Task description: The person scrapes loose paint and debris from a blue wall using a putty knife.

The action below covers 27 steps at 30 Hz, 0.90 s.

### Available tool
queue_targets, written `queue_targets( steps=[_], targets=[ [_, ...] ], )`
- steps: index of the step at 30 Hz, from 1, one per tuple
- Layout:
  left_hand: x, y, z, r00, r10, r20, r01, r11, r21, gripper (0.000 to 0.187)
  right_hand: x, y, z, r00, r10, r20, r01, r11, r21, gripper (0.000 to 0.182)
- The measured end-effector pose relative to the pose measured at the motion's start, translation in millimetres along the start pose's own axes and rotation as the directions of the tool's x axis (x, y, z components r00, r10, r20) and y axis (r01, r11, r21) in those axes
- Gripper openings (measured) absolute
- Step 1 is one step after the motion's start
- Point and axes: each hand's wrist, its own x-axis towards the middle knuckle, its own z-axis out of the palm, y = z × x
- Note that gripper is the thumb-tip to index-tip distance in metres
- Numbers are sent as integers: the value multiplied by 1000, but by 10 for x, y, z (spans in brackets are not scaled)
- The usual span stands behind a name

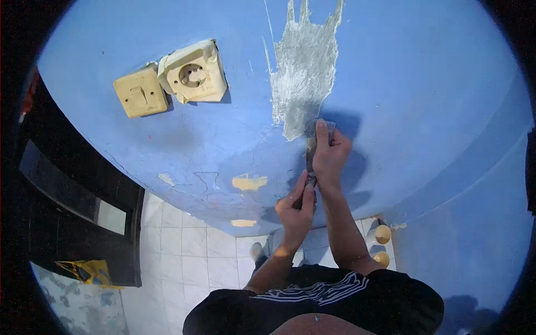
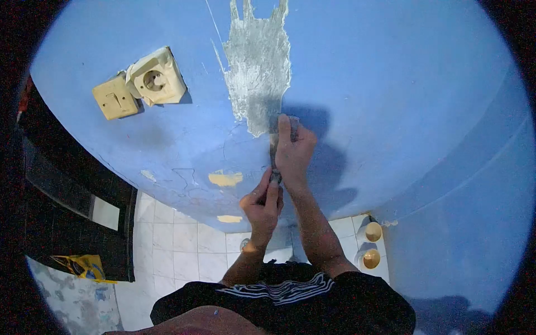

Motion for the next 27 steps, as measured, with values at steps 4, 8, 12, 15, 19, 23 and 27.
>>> queue_targets(
  steps=[4, 8, 12, 15, 19, 23, 27],
  targets=[
    [-78, -91, -62, 998, -63, 12, 63, 997, -46, 31, -120, 49, 21, 999, -6, -46, 3, 999, -55, 38],
    [1, 10, -18, 1000, 1, 23, -1, 1000, 10, 32, -22, -49, 6, 1000, 12, 0, -12, 1000, -1, 37],
    [-71, -15, -67, 998, -42, 53, 43, 999, -17, 32, -91, 146, -36, 999, 41, -14, -41, 999, -34, 36],
    [-118, -46, -45, 991, -125, 37, 126, 991, -35, 33, -113, 105, -70, 993, 112, 30, -111, 994, -16, 36],
    [-98, -114, -58, 999, 21, 31, -22, 999, 36, 31, -109, 109, -22, 996, 83, -25, -82, 996, 34, 37],
    [-45, -93, -124, 997, 73, 13, -74, 992, 105, 32, -131, 158, 35, 997, 60, -51, -56, 995, 79, 38],
    [-59, -160, -139, 993, 116, 9, -116, 985, 129, 34, -160, 170, 26, 985, 173, -16, -168, 973, 158, 34]
  ],
)
